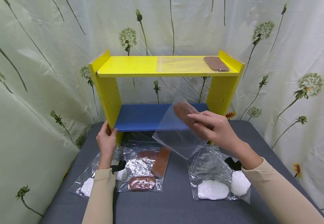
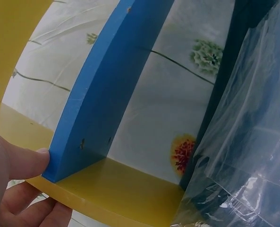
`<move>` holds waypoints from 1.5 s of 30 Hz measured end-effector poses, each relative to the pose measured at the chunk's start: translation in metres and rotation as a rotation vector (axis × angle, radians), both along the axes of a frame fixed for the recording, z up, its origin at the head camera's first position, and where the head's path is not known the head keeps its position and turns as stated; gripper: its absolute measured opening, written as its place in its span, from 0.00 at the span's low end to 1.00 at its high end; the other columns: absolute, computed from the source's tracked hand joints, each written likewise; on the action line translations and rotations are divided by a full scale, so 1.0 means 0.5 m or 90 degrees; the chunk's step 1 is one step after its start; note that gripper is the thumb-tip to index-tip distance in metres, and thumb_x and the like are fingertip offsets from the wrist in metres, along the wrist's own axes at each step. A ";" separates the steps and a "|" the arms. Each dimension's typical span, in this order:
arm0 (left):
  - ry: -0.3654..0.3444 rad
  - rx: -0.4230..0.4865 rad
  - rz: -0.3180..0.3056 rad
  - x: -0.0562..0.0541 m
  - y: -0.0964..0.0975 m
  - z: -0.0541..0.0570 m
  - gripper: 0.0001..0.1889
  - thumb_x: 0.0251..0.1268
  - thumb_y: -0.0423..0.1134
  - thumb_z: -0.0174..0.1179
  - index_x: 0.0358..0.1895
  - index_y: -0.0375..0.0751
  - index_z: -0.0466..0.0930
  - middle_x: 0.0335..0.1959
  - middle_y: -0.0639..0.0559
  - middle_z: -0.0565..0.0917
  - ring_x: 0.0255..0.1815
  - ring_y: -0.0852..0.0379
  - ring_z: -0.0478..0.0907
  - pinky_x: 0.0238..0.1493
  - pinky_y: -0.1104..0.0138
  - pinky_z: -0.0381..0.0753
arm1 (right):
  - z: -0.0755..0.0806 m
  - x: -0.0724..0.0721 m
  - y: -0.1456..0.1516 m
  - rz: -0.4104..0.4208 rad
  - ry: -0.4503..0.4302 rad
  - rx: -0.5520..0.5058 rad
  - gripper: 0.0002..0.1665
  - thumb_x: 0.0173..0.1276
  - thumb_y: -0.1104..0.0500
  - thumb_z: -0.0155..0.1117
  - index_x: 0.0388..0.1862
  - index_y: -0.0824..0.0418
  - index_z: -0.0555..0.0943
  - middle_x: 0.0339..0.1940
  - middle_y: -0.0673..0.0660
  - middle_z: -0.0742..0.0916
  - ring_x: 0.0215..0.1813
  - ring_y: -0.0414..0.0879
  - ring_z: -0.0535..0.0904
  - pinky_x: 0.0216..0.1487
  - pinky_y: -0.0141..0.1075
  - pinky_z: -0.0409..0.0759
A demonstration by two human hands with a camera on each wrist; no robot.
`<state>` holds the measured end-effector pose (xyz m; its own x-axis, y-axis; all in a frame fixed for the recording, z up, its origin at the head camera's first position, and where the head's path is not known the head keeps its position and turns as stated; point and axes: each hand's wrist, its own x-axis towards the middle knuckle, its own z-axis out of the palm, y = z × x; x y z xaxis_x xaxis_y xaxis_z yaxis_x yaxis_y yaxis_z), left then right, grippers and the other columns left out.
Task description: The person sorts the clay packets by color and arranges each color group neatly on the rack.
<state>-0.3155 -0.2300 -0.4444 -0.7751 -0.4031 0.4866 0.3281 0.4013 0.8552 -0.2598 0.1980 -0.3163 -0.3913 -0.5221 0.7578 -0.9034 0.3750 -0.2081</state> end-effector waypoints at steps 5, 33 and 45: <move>0.006 -0.006 0.003 0.000 0.003 0.003 0.30 0.69 0.33 0.64 0.73 0.53 0.71 0.64 0.45 0.79 0.61 0.50 0.79 0.59 0.53 0.79 | 0.014 -0.004 0.000 0.008 -0.013 -0.012 0.25 0.65 0.72 0.68 0.61 0.59 0.84 0.40 0.47 0.84 0.32 0.37 0.71 0.31 0.28 0.68; 0.017 0.006 0.018 -0.001 0.006 0.009 0.31 0.68 0.31 0.65 0.72 0.59 0.73 0.62 0.47 0.81 0.59 0.50 0.81 0.58 0.52 0.80 | 0.212 0.015 -0.060 0.018 0.035 -0.079 0.25 0.59 0.80 0.67 0.57 0.71 0.83 0.43 0.64 0.88 0.33 0.45 0.72 0.32 0.29 0.68; 0.057 -0.005 0.028 0.000 0.007 0.011 0.36 0.65 0.28 0.67 0.70 0.68 0.73 0.62 0.49 0.82 0.60 0.51 0.80 0.56 0.53 0.81 | 0.288 0.004 -0.070 -0.026 -0.030 -0.071 0.30 0.66 0.74 0.66 0.68 0.66 0.76 0.58 0.60 0.85 0.46 0.44 0.78 0.40 0.26 0.76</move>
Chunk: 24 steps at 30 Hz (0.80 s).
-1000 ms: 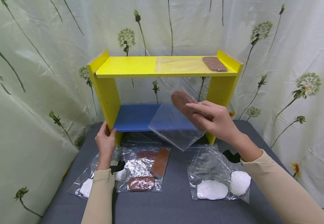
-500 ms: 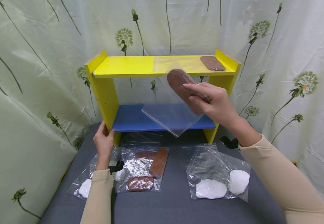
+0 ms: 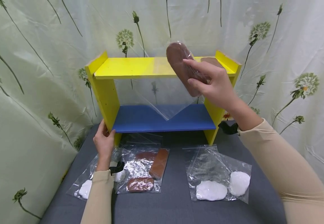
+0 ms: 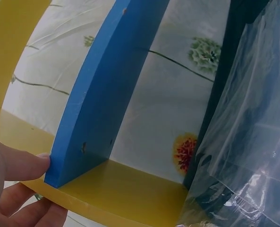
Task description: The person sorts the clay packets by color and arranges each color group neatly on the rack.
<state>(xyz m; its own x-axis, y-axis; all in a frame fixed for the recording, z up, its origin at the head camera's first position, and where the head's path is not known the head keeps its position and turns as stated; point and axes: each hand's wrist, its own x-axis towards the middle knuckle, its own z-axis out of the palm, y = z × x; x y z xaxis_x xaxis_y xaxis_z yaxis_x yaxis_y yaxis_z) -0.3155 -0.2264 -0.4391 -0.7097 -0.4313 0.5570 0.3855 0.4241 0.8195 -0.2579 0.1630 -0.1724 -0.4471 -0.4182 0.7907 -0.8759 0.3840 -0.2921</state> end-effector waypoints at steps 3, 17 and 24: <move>0.002 -0.006 0.004 0.001 -0.001 -0.001 0.36 0.65 0.28 0.67 0.71 0.67 0.73 0.62 0.49 0.82 0.60 0.52 0.80 0.56 0.53 0.81 | 0.023 0.003 -0.005 -0.013 -0.064 0.006 0.33 0.69 0.71 0.63 0.73 0.60 0.73 0.68 0.55 0.80 0.50 0.44 0.77 0.35 0.29 0.74; -0.005 -0.008 0.007 0.004 -0.005 -0.001 0.35 0.64 0.28 0.67 0.71 0.65 0.73 0.61 0.47 0.82 0.59 0.50 0.81 0.56 0.52 0.81 | 0.094 -0.076 -0.018 0.124 -0.270 -0.166 0.41 0.67 0.72 0.65 0.77 0.51 0.69 0.73 0.58 0.71 0.61 0.59 0.79 0.37 0.37 0.87; -0.017 -0.008 0.011 -0.002 -0.006 -0.001 0.36 0.64 0.27 0.68 0.71 0.63 0.73 0.60 0.47 0.83 0.57 0.50 0.82 0.55 0.53 0.81 | 0.097 -0.150 -0.007 0.078 -0.375 -0.241 0.42 0.65 0.70 0.68 0.76 0.47 0.70 0.77 0.59 0.66 0.64 0.62 0.76 0.38 0.42 0.86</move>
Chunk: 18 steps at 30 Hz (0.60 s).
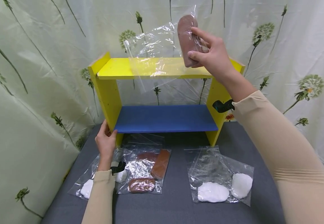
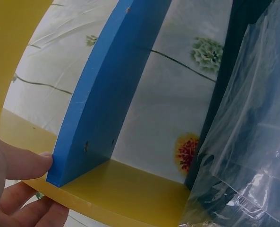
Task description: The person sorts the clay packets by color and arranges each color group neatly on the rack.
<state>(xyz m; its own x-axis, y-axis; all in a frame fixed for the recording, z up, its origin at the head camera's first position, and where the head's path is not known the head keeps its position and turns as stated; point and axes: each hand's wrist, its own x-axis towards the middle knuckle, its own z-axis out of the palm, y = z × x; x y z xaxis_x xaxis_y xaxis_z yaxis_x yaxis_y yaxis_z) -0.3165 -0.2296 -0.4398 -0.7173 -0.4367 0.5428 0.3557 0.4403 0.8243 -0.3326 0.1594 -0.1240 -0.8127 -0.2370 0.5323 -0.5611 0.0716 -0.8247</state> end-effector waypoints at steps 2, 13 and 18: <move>0.002 0.001 0.000 0.000 0.001 0.000 0.36 0.63 0.26 0.67 0.71 0.62 0.73 0.60 0.46 0.83 0.57 0.49 0.82 0.55 0.53 0.82 | 0.000 -0.011 0.003 -0.018 -0.031 0.003 0.42 0.66 0.70 0.68 0.76 0.47 0.69 0.78 0.58 0.64 0.62 0.62 0.76 0.40 0.42 0.86; 0.001 0.006 -0.005 0.005 0.008 0.003 0.37 0.63 0.25 0.67 0.72 0.62 0.73 0.61 0.46 0.82 0.58 0.49 0.81 0.56 0.52 0.81 | -0.025 -0.040 0.016 -0.112 -0.062 0.134 0.43 0.68 0.60 0.70 0.79 0.50 0.65 0.76 0.59 0.68 0.48 0.52 0.81 0.40 0.38 0.86; 0.002 0.008 -0.005 0.008 0.007 0.006 0.37 0.63 0.26 0.67 0.71 0.64 0.73 0.61 0.48 0.82 0.58 0.50 0.81 0.56 0.52 0.81 | -0.034 -0.046 0.017 -0.220 -0.017 0.258 0.40 0.67 0.47 0.70 0.77 0.48 0.69 0.73 0.56 0.74 0.49 0.50 0.80 0.41 0.35 0.84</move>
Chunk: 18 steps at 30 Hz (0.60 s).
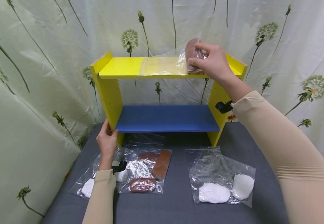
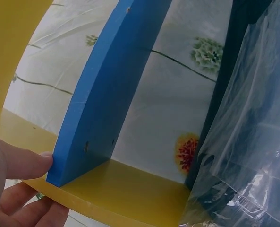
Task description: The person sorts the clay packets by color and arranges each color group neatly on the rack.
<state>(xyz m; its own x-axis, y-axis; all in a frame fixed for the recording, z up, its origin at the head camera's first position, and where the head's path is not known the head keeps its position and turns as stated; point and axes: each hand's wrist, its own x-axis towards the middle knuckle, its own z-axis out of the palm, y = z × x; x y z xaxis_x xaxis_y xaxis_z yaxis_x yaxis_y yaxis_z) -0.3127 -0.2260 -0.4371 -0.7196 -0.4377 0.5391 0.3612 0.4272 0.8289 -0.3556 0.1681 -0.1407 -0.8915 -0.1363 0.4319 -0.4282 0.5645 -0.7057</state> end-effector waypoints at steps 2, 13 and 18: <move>0.000 0.001 -0.001 0.000 0.000 0.000 0.36 0.64 0.26 0.67 0.71 0.63 0.73 0.62 0.48 0.82 0.59 0.50 0.81 0.56 0.52 0.81 | -0.002 -0.001 0.001 -0.033 0.017 0.049 0.39 0.67 0.43 0.69 0.76 0.48 0.71 0.72 0.54 0.75 0.55 0.50 0.78 0.47 0.37 0.82; 0.005 -0.008 0.006 -0.004 -0.002 -0.001 0.35 0.63 0.26 0.67 0.71 0.59 0.74 0.61 0.46 0.82 0.58 0.49 0.81 0.55 0.52 0.82 | -0.009 -0.005 0.001 -0.164 0.096 0.295 0.31 0.73 0.30 0.48 0.67 0.39 0.80 0.59 0.53 0.85 0.53 0.53 0.76 0.37 0.44 0.69; 0.001 -0.008 0.004 -0.003 -0.002 0.000 0.35 0.64 0.26 0.67 0.71 0.59 0.74 0.61 0.46 0.82 0.58 0.50 0.81 0.55 0.53 0.81 | -0.016 0.005 0.008 -0.164 0.140 0.301 0.29 0.75 0.35 0.49 0.65 0.45 0.82 0.50 0.59 0.80 0.46 0.54 0.71 0.37 0.44 0.66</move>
<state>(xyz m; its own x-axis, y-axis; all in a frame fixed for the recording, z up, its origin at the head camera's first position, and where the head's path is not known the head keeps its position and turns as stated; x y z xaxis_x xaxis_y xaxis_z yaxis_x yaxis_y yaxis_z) -0.3140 -0.2270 -0.4372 -0.7159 -0.4349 0.5462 0.3599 0.4405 0.8224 -0.3531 0.1722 -0.1485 -0.8179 -0.1503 0.5554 -0.3434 0.9020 -0.2617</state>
